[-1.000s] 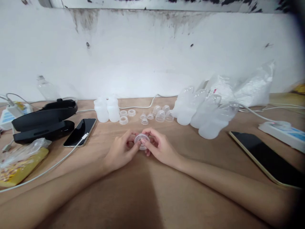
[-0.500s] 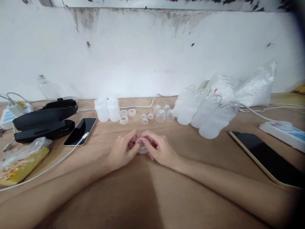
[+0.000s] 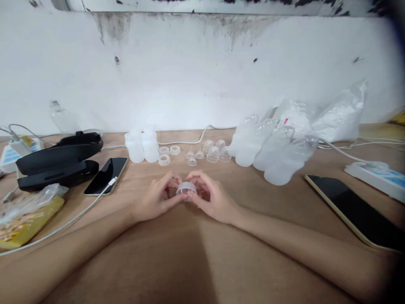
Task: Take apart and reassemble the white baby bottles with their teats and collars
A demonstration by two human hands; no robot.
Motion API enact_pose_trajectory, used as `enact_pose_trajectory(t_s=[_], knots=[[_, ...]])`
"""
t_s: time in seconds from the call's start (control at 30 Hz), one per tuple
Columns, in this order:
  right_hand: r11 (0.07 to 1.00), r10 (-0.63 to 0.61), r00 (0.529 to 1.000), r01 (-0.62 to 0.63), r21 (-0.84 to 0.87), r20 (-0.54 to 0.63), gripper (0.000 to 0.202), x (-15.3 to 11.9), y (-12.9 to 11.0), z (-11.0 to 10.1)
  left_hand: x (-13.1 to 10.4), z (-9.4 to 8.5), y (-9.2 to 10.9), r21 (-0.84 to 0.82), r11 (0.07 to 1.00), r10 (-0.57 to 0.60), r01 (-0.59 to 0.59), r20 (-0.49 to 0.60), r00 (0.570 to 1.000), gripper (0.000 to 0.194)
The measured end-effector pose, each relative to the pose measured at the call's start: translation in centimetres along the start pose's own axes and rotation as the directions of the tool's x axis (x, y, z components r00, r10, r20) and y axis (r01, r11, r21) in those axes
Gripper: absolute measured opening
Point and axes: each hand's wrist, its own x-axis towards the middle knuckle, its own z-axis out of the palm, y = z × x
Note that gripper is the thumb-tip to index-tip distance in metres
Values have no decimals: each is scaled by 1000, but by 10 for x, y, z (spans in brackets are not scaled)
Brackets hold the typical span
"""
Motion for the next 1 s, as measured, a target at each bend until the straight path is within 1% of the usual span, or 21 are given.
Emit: enact_pose_trajectory(t_s=[0.1,0.2,0.4,0.5,0.6,0.7,0.83,1.0], knots=[[998,-4,1000,3,-62,-18,22,-1,1,0,0,1,-1,49,998,-33,35,-32,999,19],[993,10,999,-16,-116,-50,19,-1,1,2,0,3,-1,109,992,-60,62,-20,998,19],[992,-12,999,5,-129,-50,15,0,-2,4,1,11,-3,180,983,-22,24,-12,1000,12],[993,24,996,-33,-114,-83,13,1,0,4,4,13,-3,146,989,-27,32,-36,999,11],[995,78,989,-85,-51,-126,9,3,3,5,4,13,-1,116,993,-6,13,-59,998,13],[994,111,984,-110,20,-142,10,4,5,5,2,12,2,177,984,9,2,-60,998,13],[994,104,987,-101,28,-123,9,4,3,5,-1,14,3,271,962,-23,41,-69,997,14],[997,80,989,-79,15,-121,9,5,3,5,2,15,0,286,956,-32,62,-108,994,12]])
